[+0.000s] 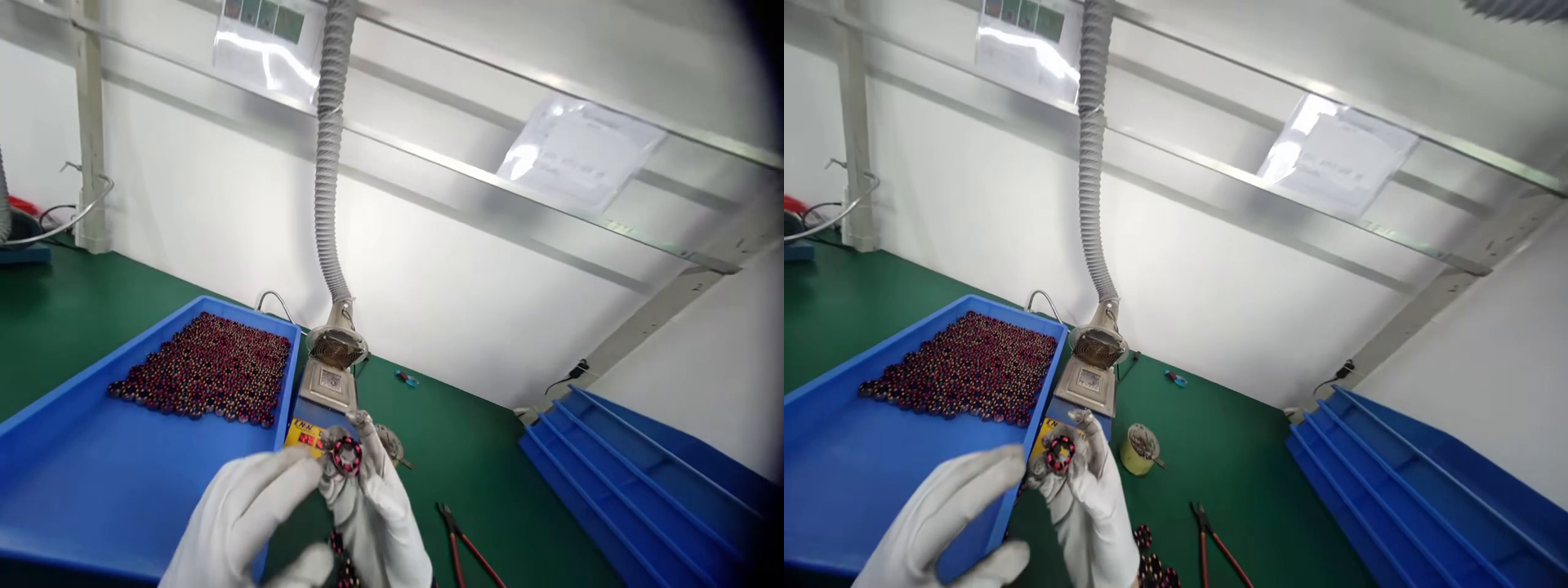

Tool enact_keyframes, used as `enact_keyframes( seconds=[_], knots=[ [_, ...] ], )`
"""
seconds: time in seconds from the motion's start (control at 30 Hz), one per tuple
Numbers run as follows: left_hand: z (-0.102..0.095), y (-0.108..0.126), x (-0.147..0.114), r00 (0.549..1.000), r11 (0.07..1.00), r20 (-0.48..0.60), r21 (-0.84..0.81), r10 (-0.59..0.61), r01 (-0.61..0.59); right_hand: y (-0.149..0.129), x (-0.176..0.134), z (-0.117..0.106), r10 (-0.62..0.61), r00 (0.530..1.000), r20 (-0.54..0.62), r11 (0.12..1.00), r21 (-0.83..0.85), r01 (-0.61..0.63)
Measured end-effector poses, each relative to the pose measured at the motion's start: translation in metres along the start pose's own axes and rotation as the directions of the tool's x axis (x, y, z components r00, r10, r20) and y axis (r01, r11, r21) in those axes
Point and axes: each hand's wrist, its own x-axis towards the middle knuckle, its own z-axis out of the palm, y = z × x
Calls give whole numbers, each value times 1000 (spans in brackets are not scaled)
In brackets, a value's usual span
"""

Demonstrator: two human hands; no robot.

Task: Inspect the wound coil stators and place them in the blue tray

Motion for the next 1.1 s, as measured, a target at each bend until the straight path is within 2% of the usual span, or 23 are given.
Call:
enact_keyframes(
  seconds=[0.1,0.2,0.37,0.47,0.53,0.6,0.7,0.77,0.83,0.93,1.03,1.1],
  knots=[
    [3,9,41,991,996,-94,27,91,-88,-6,2,12,-56,998,19,994,91,54],
    [11,9,53,982,990,-133,-12,138,-140,-8,10,11,-91,996,17,990,106,89],
    [20,1,54,995,981,-19,-166,100,-102,-23,15,-6,-164,986,8,986,-27,164],
    [19,0,58,988,955,41,-262,151,-135,-27,17,-11,-206,975,86,962,-167,218],
    [20,0,61,983,946,48,-284,177,-156,-24,20,-11,-258,962,91,939,-211,271],
    [21,-1,62,979,950,35,-253,199,-184,-19,23,-10,-293,956,-14,947,-139,289],
    [24,-4,61,978,963,7,-177,207,-203,-15,24,-13,-259,942,-213,957,73,280],
    [25,-7,60,980,969,-8,-150,196,-195,-16,23,-17,-257,923,-288,951,96,295],
    [27,-10,59,981,973,-20,-123,193,-194,-14,21,-19,-227,939,-259,968,41,246],
    [28,-12,56,980,979,-49,-51,195,-197,3,24,-18,-29,995,-95,997,63,35],
    [27,-13,55,981,981,-49,-37,188,-190,30,34,-17,94,995,-39,974,208,-84],
    [24,-14,56,989,981,10,-131,146,-143,41,41,-20,117,992,-45,960,261,-101]
  ],
)
